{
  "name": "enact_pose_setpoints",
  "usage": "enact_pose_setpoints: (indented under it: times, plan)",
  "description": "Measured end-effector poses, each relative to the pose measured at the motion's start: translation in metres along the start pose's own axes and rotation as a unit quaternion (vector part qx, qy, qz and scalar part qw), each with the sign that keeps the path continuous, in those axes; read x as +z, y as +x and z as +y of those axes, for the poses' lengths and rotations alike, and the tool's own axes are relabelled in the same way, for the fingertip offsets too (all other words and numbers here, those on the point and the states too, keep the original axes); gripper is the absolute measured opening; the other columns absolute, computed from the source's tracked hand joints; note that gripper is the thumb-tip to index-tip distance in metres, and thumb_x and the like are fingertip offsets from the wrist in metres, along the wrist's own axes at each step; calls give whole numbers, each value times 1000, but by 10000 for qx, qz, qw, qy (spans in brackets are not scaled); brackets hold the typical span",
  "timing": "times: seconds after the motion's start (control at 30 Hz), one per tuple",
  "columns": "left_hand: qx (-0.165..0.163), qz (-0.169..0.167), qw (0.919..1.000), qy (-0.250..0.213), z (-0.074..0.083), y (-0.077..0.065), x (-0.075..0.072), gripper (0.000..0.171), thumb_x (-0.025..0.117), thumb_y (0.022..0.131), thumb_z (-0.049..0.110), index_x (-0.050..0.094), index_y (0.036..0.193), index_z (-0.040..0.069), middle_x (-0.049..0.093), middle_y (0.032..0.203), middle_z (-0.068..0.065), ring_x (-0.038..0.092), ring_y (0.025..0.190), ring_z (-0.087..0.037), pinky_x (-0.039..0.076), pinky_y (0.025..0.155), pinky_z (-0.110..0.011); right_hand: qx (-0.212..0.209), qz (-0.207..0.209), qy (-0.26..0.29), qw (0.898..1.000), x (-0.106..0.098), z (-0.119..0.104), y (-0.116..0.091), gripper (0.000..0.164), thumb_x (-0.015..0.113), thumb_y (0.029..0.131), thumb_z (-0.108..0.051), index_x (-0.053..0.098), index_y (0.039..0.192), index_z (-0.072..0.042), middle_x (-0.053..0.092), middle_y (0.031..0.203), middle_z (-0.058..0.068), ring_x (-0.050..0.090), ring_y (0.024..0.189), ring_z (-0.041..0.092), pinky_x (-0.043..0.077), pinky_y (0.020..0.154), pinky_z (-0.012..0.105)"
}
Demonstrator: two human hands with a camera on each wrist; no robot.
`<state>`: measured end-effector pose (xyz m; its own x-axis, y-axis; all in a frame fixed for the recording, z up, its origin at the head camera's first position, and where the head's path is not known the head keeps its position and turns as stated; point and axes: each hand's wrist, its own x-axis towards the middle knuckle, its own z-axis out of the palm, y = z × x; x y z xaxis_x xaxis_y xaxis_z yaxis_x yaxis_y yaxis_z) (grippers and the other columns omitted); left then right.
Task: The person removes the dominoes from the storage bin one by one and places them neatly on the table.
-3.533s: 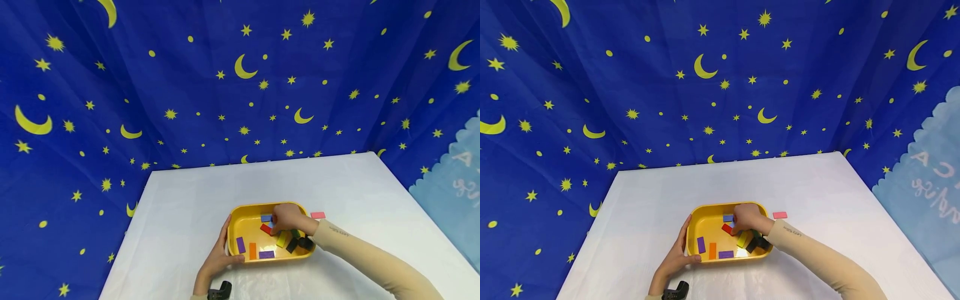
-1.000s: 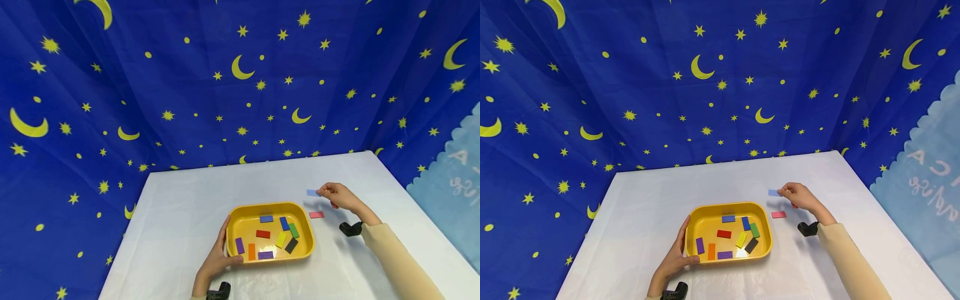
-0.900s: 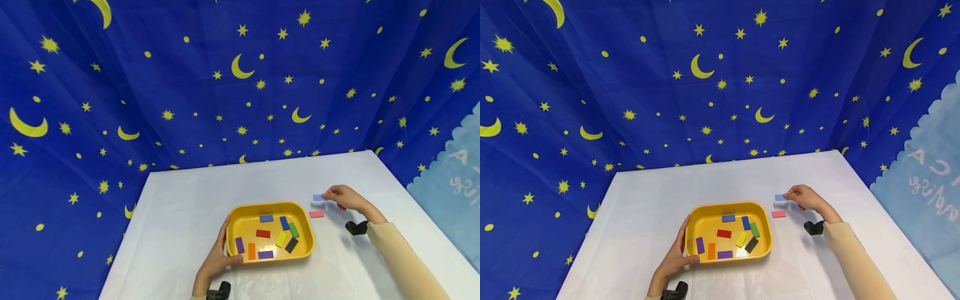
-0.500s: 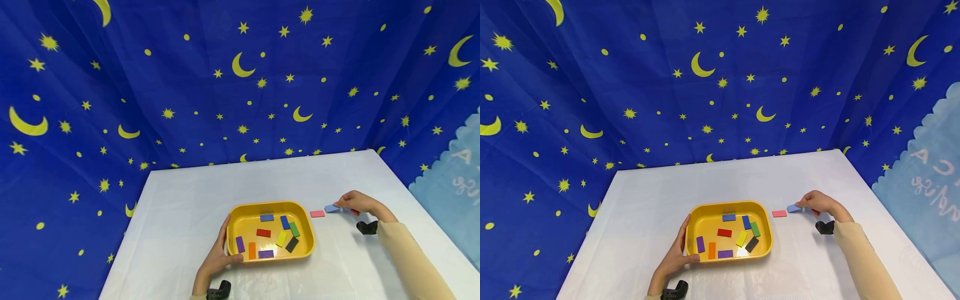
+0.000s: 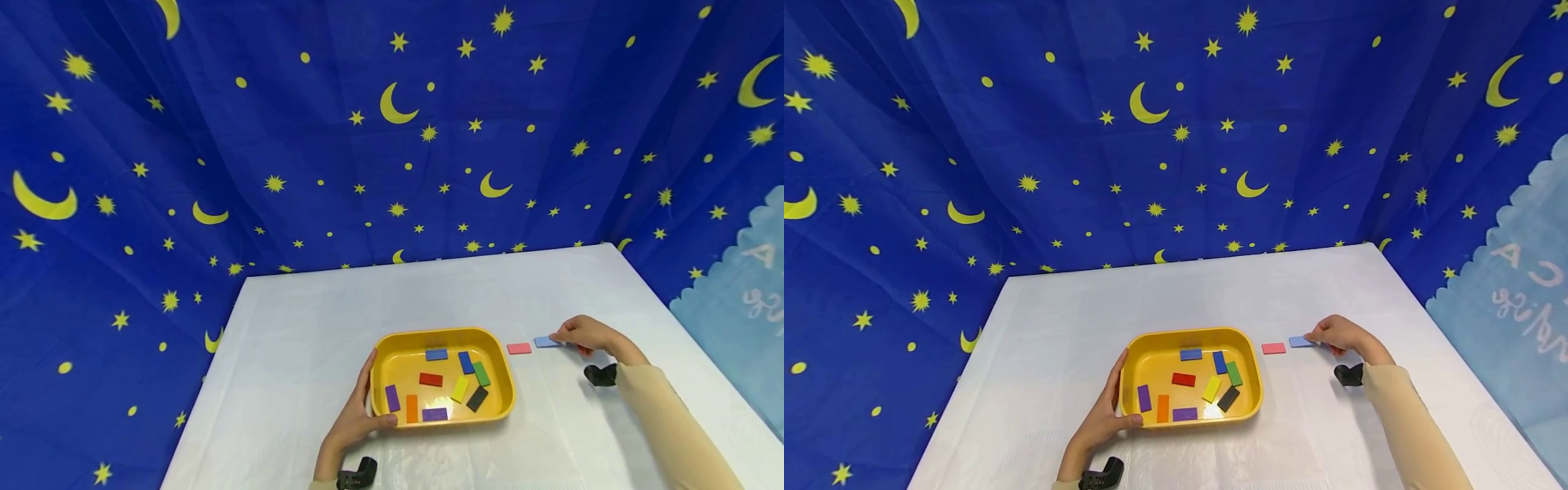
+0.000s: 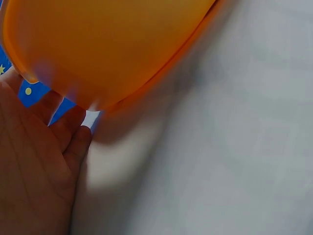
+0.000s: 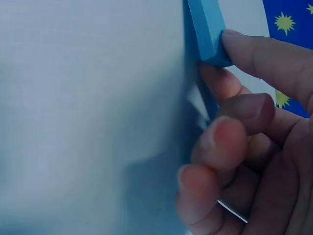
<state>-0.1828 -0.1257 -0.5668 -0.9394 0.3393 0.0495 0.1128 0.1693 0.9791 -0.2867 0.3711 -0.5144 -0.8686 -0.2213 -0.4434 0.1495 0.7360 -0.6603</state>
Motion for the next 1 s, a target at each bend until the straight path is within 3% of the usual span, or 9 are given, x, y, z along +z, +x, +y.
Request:
enact_pose_setpoints:
  times: [0.4, 0.57, 0.73, 0.87, 1.0]
  plan:
    - [155, -23, 9998, -110, 1, 0, 0, 117, 88, 65, 24, 10, 152, 39, 9, 158, 1, 8, 141, -23, 5, 108, -59, 218, -65, 59, 9997, 3, -6, -1, 24, 64, 91, -27, 59, 79, -6, 43, 57, -2, 39, 48, 10, 35, 47, 22]
    - [190, -39, 9997, -135, 1, -1, 0, 118, 88, 65, 19, 10, 152, 37, 8, 158, 0, 8, 141, -24, 4, 108, -59, 52, 17, 189, 9998, 8, -5, -4, 22, 63, 92, -22, 57, 79, -5, 48, 61, -1, 45, 51, 10, 40, 46, 22]
    - [57, -25, 9999, -144, -1, 1, 0, 115, 87, 66, 25, 11, 151, 41, 9, 157, 3, 8, 141, -23, 4, 107, -60, -45, 145, 249, 9996, 9, -3, -6, 22, 63, 91, -22, 57, 80, -4, 49, 62, 0, 47, 51, 11, 42, 46, 23]
    - [53, -43, 9999, -145, -3, 2, 1, 115, 87, 66, 26, 11, 151, 40, 9, 158, 2, 8, 142, -24, 4, 107, -60, 90, 238, 89, 9996, 8, -3, -6, 26, 61, 93, -27, 56, 80, -4, 50, 63, 1, 48, 52, 12, 43, 48, 24]
    - [92, -15, 9999, -141, -3, 1, 0, 116, 87, 66, 26, 11, 152, 39, 9, 158, 1, 8, 142, -24, 4, 108, -60, 25, 583, -462, 9972, 7, -18, -6, 33, 57, 95, -33, 57, 83, -3, 51, 64, 3, 48, 54, 15, 42, 51, 28]
